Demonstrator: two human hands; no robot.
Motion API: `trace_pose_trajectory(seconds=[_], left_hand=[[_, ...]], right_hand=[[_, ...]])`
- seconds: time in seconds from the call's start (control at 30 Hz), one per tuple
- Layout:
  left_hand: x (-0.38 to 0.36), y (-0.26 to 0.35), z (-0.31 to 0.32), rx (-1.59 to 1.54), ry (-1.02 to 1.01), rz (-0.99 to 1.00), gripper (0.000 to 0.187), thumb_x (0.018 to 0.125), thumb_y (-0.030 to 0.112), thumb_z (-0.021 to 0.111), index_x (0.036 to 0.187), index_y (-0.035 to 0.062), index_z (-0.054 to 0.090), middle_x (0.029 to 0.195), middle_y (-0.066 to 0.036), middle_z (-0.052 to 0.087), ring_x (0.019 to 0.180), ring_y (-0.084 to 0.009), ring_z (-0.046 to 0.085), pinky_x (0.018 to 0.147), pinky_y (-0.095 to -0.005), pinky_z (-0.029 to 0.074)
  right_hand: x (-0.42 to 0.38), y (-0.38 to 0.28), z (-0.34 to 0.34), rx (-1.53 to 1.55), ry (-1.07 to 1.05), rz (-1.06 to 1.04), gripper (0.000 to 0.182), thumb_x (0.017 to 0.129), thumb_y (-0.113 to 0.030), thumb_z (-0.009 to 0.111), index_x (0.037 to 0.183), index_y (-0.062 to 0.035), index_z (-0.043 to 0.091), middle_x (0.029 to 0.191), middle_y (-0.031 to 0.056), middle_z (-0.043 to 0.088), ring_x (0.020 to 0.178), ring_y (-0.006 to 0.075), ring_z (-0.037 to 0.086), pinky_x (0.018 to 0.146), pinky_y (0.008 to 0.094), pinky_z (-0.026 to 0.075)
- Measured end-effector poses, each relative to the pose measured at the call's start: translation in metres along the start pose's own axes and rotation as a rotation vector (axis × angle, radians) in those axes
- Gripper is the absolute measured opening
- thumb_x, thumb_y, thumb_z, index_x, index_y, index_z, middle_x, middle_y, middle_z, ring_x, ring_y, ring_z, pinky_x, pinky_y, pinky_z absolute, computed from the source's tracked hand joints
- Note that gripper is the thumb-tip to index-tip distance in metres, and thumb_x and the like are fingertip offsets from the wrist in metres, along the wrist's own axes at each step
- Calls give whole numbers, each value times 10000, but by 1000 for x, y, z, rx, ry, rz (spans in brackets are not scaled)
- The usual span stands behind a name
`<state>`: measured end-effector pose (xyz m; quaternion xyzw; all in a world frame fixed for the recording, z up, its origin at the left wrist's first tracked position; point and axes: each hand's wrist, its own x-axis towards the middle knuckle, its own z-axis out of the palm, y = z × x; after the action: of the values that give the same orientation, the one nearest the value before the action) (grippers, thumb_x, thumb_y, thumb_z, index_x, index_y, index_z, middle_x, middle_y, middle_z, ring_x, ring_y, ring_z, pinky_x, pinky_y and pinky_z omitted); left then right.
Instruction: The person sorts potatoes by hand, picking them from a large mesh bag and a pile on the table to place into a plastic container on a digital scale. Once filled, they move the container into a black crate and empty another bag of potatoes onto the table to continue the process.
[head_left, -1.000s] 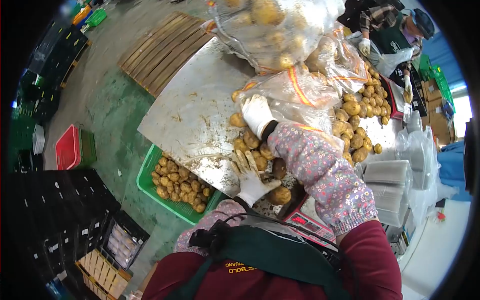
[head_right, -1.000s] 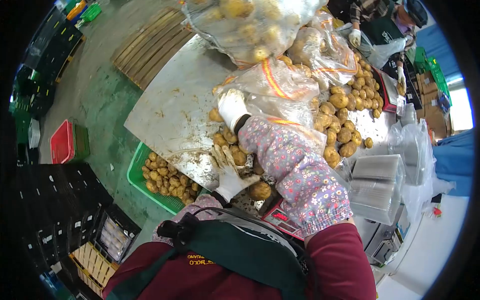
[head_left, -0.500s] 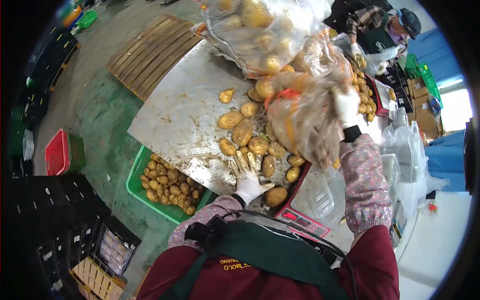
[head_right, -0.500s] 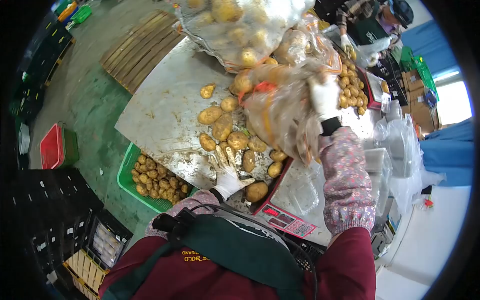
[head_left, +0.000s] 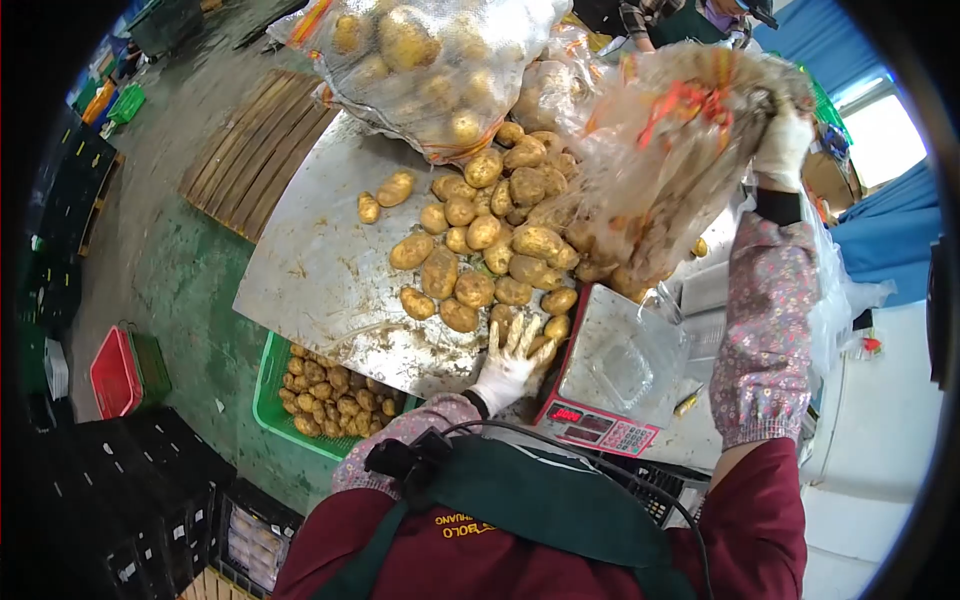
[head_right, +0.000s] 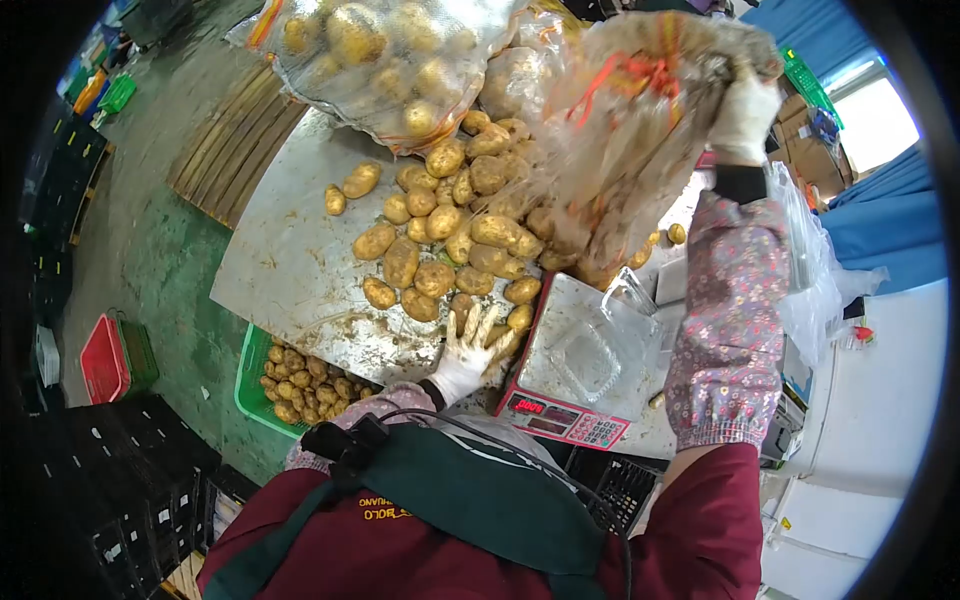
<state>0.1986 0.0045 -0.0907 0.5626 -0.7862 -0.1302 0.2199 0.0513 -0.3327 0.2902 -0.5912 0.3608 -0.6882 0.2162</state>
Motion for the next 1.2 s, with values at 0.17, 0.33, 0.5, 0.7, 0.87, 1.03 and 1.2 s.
trace_pose_trajectory(seconds=[0.17,0.33,0.5,0.7,0.87,1.03,1.2], left_hand=[[15,-17,-3,145,3,-154,793,792,395,656,1506,252,341,1583,-219,161,1463,-432,103,1127,-663,52],[45,-13,-44,-150,302,-199,969,775,378,706,1536,74,188,1551,-226,213,1437,-395,197,1145,-556,167],[93,0,-72,-782,486,-216,880,780,215,801,1484,29,308,1410,-188,465,1258,-282,504,1032,-373,424],[149,24,-91,-2126,124,-310,736,872,230,745,1460,39,347,1379,-150,498,1180,-217,543,1007,-346,459],[190,59,-193,-2180,-60,9,797,913,514,614,1490,57,308,1482,-146,369,1201,-339,538,971,-487,471],[229,98,-290,-2456,-47,138,419,949,308,629,1295,87,545,1256,-128,582,1176,-227,568,960,-411,502],[252,56,-369,-860,503,555,302,956,187,509,1170,2,614,1046,-144,660,932,-235,609,888,-357,477]], right_hand=[[101,-7,-29,259,-208,68,197,924,-123,571,1069,-7,637,948,75,695,829,178,662,771,303,541],[199,19,-63,998,-320,469,187,945,-162,512,961,-43,656,890,83,689,789,196,664,746,318,562],[90,-70,9,453,-403,-28,197,970,-149,501,1065,-28,624,983,81,678,830,190,660,757,301,562],[150,-114,-26,389,-422,-83,272,975,-193,524,1187,-28,567,1128,115,636,961,235,634,848,347,537],[150,-154,-49,326,-399,-103,301,975,-209,526,1213,-26,548,1162,122,616,996,244,617,875,357,519],[146,-173,-71,278,-388,-105,331,976,-225,528,1240,-25,529,1195,128,596,1031,253,599,902,367,501],[141,-185,-87,268,-415,-102,362,977,-241,530,1266,-24,510,1228,134,576,1066,263,582,929,377,484]])
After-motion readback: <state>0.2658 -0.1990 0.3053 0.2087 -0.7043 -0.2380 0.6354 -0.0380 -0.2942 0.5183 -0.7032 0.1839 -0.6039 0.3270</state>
